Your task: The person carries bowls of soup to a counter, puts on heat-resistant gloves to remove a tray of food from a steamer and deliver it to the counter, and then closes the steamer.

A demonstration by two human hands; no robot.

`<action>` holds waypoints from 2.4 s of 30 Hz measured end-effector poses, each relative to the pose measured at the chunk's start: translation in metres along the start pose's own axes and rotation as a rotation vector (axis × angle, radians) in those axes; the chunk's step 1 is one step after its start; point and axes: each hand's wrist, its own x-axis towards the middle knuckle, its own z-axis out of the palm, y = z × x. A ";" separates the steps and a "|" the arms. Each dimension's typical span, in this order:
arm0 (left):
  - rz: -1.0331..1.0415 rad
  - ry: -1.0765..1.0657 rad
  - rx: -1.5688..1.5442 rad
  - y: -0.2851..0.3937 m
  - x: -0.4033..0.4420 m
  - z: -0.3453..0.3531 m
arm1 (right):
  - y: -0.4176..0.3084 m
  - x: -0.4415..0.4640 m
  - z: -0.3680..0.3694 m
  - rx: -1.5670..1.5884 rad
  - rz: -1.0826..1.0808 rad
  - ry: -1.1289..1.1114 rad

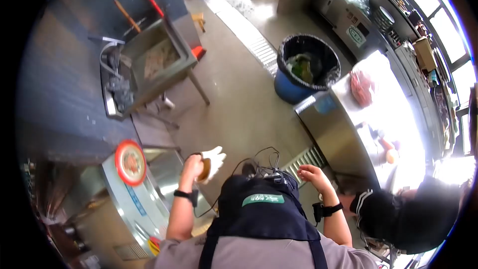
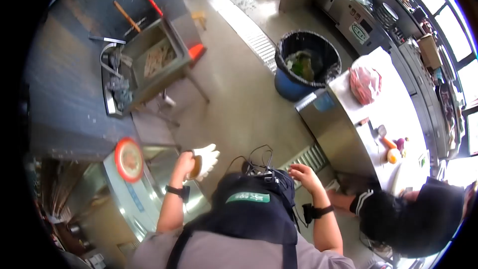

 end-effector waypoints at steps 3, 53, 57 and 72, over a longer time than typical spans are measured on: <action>0.203 -0.001 0.090 0.054 0.100 -0.037 | -0.062 0.062 -0.021 0.270 0.034 0.001; -0.446 -0.083 -0.011 0.143 1.710 -0.576 | -1.210 1.734 -0.408 0.243 -0.016 0.485; -0.606 -0.229 0.155 0.196 1.800 -0.591 | -1.272 1.844 -0.450 0.012 0.085 0.680; -0.446 -0.117 -0.031 0.420 2.297 -0.660 | -1.320 2.127 -0.545 -0.148 -0.016 0.756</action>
